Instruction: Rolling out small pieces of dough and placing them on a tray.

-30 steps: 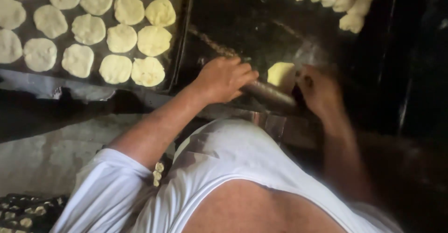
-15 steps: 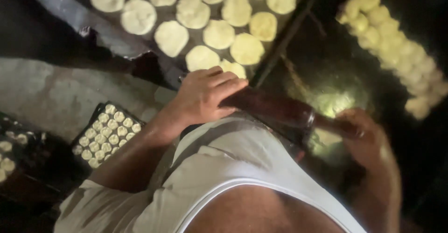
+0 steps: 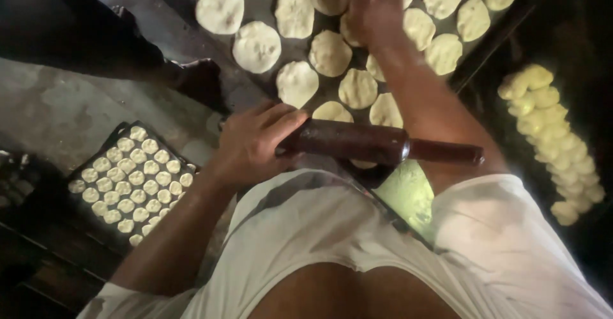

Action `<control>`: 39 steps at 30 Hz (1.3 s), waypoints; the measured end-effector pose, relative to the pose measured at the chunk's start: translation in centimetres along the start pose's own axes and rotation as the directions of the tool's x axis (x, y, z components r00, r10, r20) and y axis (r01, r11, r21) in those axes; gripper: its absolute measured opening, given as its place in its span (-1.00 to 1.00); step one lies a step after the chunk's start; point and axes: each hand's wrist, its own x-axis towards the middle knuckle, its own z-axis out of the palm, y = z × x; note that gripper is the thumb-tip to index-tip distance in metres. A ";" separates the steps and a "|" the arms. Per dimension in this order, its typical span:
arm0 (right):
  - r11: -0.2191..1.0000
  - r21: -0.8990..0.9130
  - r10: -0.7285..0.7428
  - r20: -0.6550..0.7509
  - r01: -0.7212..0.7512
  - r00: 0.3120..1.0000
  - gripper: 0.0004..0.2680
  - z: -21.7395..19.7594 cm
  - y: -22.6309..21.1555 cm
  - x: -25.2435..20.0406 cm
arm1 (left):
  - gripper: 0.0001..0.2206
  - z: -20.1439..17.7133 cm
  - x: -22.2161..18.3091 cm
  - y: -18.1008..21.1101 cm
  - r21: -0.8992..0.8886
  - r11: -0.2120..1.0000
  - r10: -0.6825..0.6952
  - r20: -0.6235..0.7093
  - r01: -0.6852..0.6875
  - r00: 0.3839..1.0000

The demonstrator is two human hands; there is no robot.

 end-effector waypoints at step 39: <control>0.767 -0.058 0.640 0.146 -0.639 0.754 -0.50 -26.2 -3.7 -47.3 | -0.41 22.7 10.3 17.6 0.168 0.885 0.391 0.240 -0.435 0.888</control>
